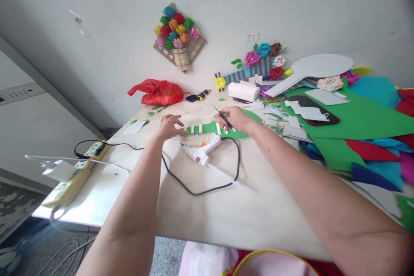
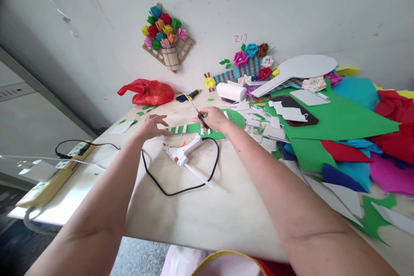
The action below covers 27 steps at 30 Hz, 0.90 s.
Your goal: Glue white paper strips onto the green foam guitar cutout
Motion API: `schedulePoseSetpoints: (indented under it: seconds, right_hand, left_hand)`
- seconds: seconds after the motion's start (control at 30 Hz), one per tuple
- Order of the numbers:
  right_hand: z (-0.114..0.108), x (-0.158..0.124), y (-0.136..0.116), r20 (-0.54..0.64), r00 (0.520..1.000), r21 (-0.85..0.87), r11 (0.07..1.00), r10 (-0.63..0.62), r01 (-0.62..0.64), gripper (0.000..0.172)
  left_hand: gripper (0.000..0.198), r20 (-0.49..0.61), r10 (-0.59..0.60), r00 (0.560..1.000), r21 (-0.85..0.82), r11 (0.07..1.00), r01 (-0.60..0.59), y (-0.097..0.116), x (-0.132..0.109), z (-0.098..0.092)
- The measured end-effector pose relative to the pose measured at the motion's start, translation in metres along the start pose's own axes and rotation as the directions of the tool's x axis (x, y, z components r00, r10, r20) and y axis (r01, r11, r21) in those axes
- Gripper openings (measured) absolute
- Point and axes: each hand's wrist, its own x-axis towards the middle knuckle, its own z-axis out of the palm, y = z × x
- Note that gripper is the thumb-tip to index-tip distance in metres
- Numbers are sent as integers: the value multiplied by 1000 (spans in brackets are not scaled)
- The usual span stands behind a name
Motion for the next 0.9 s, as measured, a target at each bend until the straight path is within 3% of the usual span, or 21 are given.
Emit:
schedulePoseSetpoints:
  seconds: [0.23, 0.63, 0.9]
  right_hand:
    - [-1, 0, 2, 9, 1000, -12, 1000, -11, 11, 39]
    - [1, 3, 6, 10, 999, -46, 998, -38, 39, 39]
    - [3, 3, 4, 7, 1000, -68, 997, -24, 25, 38]
  left_hand:
    - [38, 126, -14, 992, 35, 999, 9, 4, 1, -2]
    - [45, 176, 6, 984, -34, 999, 0, 2, 2, 2]
    - [44, 133, -22, 991, -24, 999, 26, 7, 2, 4]
